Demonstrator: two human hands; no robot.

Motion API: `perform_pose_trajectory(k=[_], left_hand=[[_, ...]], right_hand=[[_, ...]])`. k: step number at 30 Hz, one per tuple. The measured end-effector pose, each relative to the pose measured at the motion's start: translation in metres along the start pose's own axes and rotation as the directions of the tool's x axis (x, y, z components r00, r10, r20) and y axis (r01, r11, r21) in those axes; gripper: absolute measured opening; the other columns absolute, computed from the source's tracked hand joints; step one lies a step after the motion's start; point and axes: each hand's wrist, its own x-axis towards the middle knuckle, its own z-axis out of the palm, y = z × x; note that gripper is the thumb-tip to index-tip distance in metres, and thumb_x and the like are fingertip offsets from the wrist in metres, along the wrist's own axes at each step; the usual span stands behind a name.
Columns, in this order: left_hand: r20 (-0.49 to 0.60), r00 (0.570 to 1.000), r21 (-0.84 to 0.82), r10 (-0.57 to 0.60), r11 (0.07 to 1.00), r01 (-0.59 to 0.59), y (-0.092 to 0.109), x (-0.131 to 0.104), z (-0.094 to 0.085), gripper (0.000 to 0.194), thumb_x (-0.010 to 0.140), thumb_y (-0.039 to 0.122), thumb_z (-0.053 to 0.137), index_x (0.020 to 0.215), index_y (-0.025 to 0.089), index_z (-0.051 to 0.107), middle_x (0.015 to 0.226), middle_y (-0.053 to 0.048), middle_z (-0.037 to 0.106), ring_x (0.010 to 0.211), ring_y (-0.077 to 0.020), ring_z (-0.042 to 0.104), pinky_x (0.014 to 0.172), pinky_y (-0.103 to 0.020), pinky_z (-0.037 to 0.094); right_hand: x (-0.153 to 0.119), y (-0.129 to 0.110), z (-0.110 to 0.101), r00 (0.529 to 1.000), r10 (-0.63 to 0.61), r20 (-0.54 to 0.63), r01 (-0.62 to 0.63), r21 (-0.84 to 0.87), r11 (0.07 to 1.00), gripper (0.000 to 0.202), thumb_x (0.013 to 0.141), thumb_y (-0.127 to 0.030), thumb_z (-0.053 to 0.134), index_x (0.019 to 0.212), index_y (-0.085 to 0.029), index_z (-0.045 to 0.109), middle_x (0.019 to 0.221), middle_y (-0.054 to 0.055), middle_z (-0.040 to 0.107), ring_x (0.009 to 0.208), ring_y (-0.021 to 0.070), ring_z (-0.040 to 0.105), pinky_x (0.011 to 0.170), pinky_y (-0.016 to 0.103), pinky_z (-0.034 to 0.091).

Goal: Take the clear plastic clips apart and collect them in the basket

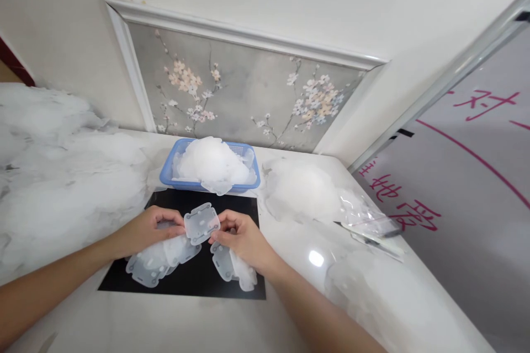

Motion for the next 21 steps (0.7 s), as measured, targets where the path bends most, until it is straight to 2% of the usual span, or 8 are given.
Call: perform_pose_trajectory(k=[7,11,14,18,21], left_hand=[[0.002,0.999,-0.009,0.032,0.999,-0.032,-0.001,0.001,-0.002,0.026,0.082,0.042,0.063,0.075,0.018,0.070,0.074,0.001,0.068,0.070,-0.0169,0.059,0.066,-0.026,0.045],[0.003,0.999,0.019,0.039,0.999,-0.039,-0.003,0.001,-0.001,0.028,0.083,0.043,0.061,0.075,0.018,0.069,0.074,0.001,0.066,0.071,-0.0168,0.058,0.066,-0.026,0.044],[-0.008,1.000,0.016,0.028,0.999,-0.028,-0.002,0.000,-0.001,0.028,0.082,0.045,0.062,0.074,0.018,0.068,0.073,0.000,0.065,0.071,-0.0170,0.058,0.065,-0.026,0.044],[-0.004,1.000,-0.042,0.012,0.999,-0.012,-0.001,0.000,-0.002,0.034,0.085,0.048,0.058,0.074,0.017,0.067,0.070,0.001,0.062,0.066,-0.0152,0.055,0.060,-0.024,0.041],[0.048,0.999,-0.105,0.014,0.994,-0.008,-0.002,0.001,0.002,0.034,0.082,0.050,0.063,0.083,0.017,0.071,0.075,0.000,0.064,0.068,-0.0164,0.056,0.060,-0.024,0.041]], right_hand=[[-0.001,-0.002,-0.001,0.995,0.048,0.085,-0.047,-0.014,0.999,0.039,0.068,-0.047,0.083,0.091,-0.020,0.068,0.072,0.000,0.070,0.064,0.0151,0.064,0.065,0.028,0.047],[-0.002,-0.004,-0.001,0.998,0.057,-0.014,-0.058,-0.015,0.998,0.039,0.075,-0.057,0.074,0.084,-0.019,0.069,0.064,0.000,0.067,0.059,0.0139,0.060,0.056,0.025,0.041],[-0.001,-0.004,-0.002,0.994,0.096,-0.051,-0.095,0.017,0.995,0.041,0.074,-0.059,0.074,0.074,-0.018,0.067,0.061,0.000,0.067,0.054,0.0129,0.057,0.052,0.025,0.039],[0.000,-0.001,0.004,0.991,0.132,-0.007,-0.131,0.093,0.987,0.042,0.070,-0.058,0.078,0.076,-0.019,0.063,0.061,0.001,0.069,0.053,0.0134,0.059,0.054,0.025,0.042],[0.000,0.001,0.015,0.990,0.118,0.074,-0.126,0.118,0.985,0.044,0.069,-0.057,0.079,0.081,-0.019,0.061,0.064,0.001,0.071,0.058,0.0154,0.065,0.059,0.026,0.045]])
